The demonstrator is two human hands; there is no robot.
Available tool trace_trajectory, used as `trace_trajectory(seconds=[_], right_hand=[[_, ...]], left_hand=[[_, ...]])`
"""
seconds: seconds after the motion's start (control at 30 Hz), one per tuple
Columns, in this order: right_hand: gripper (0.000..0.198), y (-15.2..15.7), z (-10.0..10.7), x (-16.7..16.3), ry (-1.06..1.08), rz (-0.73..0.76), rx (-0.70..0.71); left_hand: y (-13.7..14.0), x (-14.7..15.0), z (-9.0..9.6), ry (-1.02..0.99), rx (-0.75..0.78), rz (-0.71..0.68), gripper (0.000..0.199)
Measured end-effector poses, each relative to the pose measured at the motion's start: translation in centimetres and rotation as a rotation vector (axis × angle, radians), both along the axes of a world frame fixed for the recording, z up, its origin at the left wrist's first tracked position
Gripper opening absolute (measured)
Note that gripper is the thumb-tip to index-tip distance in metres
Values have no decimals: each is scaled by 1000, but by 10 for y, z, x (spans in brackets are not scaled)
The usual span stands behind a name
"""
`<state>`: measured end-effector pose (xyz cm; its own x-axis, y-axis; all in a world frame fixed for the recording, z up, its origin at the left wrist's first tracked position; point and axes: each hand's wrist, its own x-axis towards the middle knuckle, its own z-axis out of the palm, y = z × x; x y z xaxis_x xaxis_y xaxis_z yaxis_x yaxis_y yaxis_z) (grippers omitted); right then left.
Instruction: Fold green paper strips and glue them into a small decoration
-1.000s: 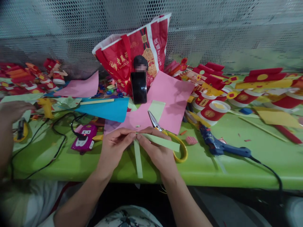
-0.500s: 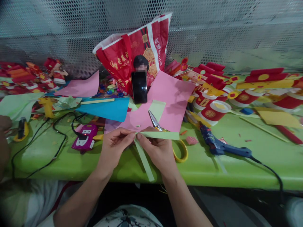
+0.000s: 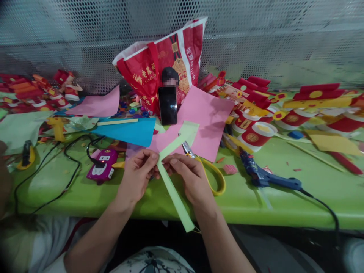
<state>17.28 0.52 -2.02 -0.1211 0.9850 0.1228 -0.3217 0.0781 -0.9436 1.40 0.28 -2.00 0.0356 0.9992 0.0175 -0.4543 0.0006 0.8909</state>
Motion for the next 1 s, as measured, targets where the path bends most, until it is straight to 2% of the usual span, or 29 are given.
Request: trace_trajectory(seconds=[0.03,0.1,0.17,0.3,0.43,0.57,0.73,0.9,1.0], right_hand=[[9,0,-1,0,4,43,4],[18,0,-1,0,-9,126,45],[28,0,-2,-2,-62,138,127],[27,-2,2,-4,-313,16,313],[31,-3,6,-7,-511,-141,481],[15,-2,7,-9,-569,-282,542],[6,-1,11,-8,-521,-281,501],[14,-2,14,-8,-351,-270,274],[14,-3,12,-8,-374,-310,219]], left_hand=[[0,0,0,-18,6,17,30],[-1,1,0,-46,19,41,28],[-1,1,1,-60,19,67,27],[-1,3,1,-67,-7,129,30],[-1,6,-1,-33,38,173,34],[0,8,-2,-11,70,154,33],[-4,8,3,62,101,79,29],[-9,10,9,135,90,75,33],[-10,10,7,110,68,32,32]])
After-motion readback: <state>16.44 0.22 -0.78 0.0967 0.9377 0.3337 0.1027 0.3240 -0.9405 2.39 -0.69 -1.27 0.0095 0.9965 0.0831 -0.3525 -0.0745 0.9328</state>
